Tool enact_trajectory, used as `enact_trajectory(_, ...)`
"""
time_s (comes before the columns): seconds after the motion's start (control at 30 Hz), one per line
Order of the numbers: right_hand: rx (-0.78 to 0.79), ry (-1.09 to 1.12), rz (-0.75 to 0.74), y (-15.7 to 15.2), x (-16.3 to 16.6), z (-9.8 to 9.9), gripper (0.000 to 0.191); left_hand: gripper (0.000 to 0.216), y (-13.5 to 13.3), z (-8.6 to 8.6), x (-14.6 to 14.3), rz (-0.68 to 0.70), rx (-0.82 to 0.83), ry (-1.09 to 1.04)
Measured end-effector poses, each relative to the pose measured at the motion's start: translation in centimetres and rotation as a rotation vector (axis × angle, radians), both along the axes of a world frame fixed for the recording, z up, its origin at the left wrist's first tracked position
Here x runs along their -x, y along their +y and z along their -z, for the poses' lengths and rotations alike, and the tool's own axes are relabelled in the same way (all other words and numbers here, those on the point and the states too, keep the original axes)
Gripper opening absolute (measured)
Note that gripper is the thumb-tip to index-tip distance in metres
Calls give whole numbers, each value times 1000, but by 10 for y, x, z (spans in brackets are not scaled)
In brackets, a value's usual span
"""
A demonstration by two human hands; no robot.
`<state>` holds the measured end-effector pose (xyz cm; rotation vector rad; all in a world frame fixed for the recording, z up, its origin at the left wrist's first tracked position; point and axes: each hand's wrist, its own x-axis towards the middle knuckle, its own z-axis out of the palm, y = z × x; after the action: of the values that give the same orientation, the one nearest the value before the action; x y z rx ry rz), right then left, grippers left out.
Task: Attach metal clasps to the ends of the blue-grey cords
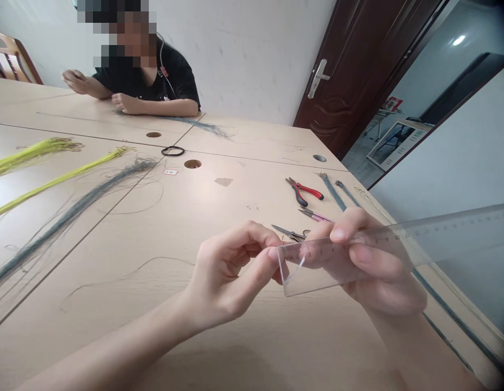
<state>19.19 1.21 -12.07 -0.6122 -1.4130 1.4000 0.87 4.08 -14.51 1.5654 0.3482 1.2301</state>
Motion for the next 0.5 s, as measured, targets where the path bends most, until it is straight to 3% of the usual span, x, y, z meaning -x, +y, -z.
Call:
enact_trajectory(0.33, -25, 24, -47, 3, -1, 3, 18, 10, 0, 2, 2, 12, 12, -17)
enact_trajectory(0.5, -56, 24, 14, 3, -1, 4, 17, 10, 1, 3, 2, 16, 18, -14)
